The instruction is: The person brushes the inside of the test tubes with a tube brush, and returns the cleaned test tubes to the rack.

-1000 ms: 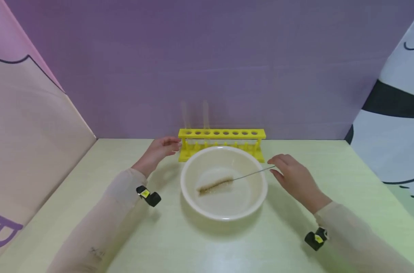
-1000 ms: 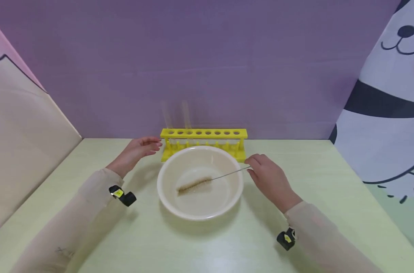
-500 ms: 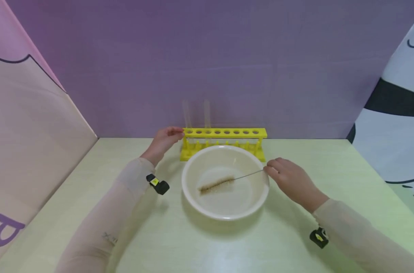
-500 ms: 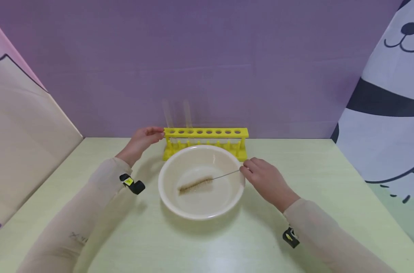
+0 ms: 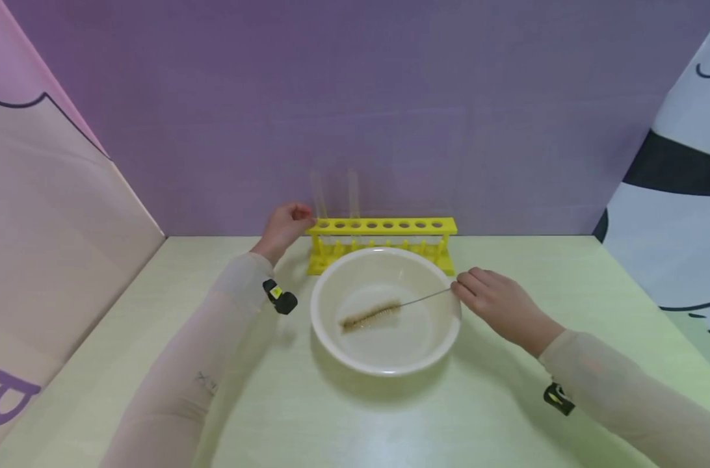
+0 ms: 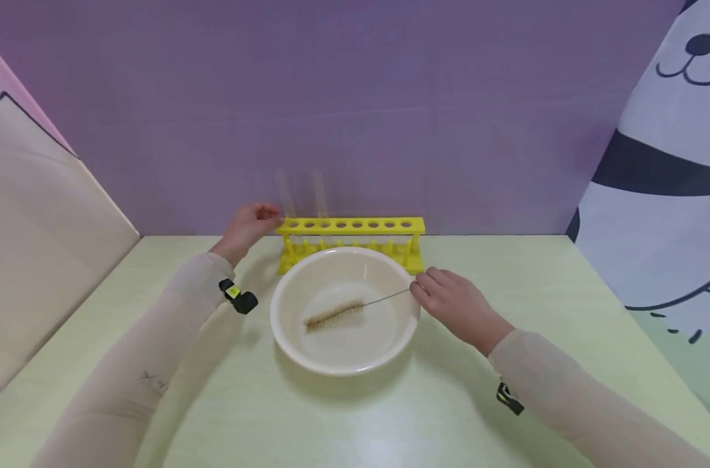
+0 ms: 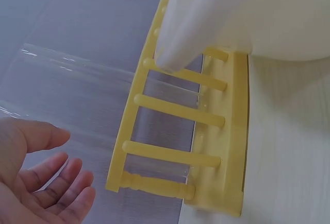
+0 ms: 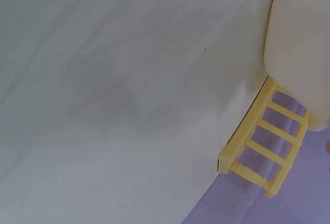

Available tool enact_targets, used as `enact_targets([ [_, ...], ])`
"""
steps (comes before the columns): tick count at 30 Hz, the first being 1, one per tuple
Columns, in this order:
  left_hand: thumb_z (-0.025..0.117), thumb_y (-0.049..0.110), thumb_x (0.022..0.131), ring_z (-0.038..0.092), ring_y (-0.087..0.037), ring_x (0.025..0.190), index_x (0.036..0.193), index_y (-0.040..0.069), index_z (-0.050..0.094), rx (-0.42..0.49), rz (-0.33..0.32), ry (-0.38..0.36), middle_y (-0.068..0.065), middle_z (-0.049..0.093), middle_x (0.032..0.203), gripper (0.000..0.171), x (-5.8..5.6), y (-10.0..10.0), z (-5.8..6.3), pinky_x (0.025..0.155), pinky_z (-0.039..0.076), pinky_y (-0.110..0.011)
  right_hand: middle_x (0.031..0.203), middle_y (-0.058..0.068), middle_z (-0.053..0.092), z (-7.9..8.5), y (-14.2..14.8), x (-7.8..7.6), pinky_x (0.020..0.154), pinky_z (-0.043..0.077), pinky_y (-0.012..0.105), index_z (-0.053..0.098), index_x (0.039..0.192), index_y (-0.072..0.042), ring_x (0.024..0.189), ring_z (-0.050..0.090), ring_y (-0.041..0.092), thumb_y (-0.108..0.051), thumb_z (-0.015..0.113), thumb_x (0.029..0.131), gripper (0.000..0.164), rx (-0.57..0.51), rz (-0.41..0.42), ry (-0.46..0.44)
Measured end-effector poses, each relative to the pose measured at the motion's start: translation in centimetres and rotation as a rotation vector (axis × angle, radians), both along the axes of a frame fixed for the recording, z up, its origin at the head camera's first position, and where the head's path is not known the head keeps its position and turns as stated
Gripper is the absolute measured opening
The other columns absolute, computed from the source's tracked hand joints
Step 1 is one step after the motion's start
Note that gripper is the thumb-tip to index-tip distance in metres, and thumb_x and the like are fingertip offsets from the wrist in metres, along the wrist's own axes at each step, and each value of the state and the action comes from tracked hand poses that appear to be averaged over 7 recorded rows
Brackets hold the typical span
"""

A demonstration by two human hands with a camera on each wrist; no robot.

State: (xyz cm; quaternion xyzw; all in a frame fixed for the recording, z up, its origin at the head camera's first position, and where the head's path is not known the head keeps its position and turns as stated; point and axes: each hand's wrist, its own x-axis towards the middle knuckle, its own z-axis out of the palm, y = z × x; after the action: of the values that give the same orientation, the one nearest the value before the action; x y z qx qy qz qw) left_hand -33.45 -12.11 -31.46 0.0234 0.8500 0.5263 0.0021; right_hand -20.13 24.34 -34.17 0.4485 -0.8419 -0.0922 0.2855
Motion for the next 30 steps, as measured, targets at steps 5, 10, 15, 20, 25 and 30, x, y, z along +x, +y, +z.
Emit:
enact_targets([
  [5, 0.061, 0.01, 0.09, 0.053, -0.027, 0.106, 0.12, -0.002, 0.055, 0.014, -0.011, 0.002, -0.016, 0.056, 0.117, 0.032, -0.4, 0.4, 0.0, 0.09, 0.048, -0.038, 0.092, 0.014, 0.059, 0.4, 0.4, 0.1, 0.069, 0.054, 0.035, 0.059, 0.096, 0.004, 0.083, 0.057, 0.028, 0.012, 0.077, 0.063, 0.039, 0.006, -0.016, 0.006],
  [10, 0.061, 0.007, 0.089, 0.052, -0.028, 0.106, 0.119, -0.004, 0.055, 0.027, -0.018, 0.012, -0.017, 0.056, 0.116, 0.033, -0.7, 0.6, -0.1, 0.092, 0.047, -0.038, 0.093, 0.016, 0.059, 0.5, 0.6, 0.1, 0.07, 0.054, 0.036, 0.058, 0.096, 0.004, 0.083, 0.058, 0.029, 0.013, 0.077, 0.063, 0.039, 0.011, -0.039, 0.016],
  [15, 0.06, 0.008, 0.09, 0.052, -0.028, 0.108, 0.12, -0.004, 0.054, 0.015, -0.012, 0.005, -0.018, 0.055, 0.118, 0.033, -1.0, 0.8, -0.1, 0.093, 0.046, -0.038, 0.091, 0.016, 0.059, 0.5, 0.9, 0.1, 0.068, 0.054, 0.035, 0.059, 0.094, 0.004, 0.081, 0.057, 0.029, 0.014, 0.076, 0.062, 0.038, -0.003, -0.044, 0.017],
  [20, 0.061, 0.011, 0.091, 0.052, -0.029, 0.112, 0.121, -0.003, 0.054, 0.009, -0.01, 0.001, -0.017, 0.055, 0.121, 0.035, -1.1, 1.0, -0.3, 0.094, 0.046, -0.039, 0.087, 0.015, 0.058, 0.5, 1.1, 0.3, 0.064, 0.052, 0.034, 0.058, 0.091, 0.004, 0.077, 0.055, 0.028, 0.014, 0.076, 0.059, 0.038, -0.03, -0.015, 0.019],
  [25, 0.062, 0.012, 0.09, 0.052, -0.028, 0.112, 0.121, -0.002, 0.055, 0.006, -0.014, -0.009, -0.016, 0.056, 0.12, 0.034, -1.2, 1.4, -0.3, 0.095, 0.046, -0.038, 0.088, 0.014, 0.059, 0.6, 1.4, 0.8, 0.065, 0.053, 0.035, 0.059, 0.093, 0.003, 0.078, 0.056, 0.028, 0.014, 0.079, 0.057, 0.042, -0.044, 0.006, 0.023],
  [30, 0.063, 0.012, 0.09, 0.053, -0.027, 0.108, 0.118, -0.001, 0.057, 0.003, -0.01, -0.003, -0.015, 0.057, 0.117, 0.031, -1.3, 1.5, -0.4, 0.093, 0.046, -0.037, 0.091, 0.016, 0.06, 0.8, 1.8, 1.1, 0.067, 0.054, 0.036, 0.059, 0.095, 0.005, 0.08, 0.058, 0.029, 0.014, 0.076, 0.057, 0.043, -0.051, 0.02, 0.033],
])
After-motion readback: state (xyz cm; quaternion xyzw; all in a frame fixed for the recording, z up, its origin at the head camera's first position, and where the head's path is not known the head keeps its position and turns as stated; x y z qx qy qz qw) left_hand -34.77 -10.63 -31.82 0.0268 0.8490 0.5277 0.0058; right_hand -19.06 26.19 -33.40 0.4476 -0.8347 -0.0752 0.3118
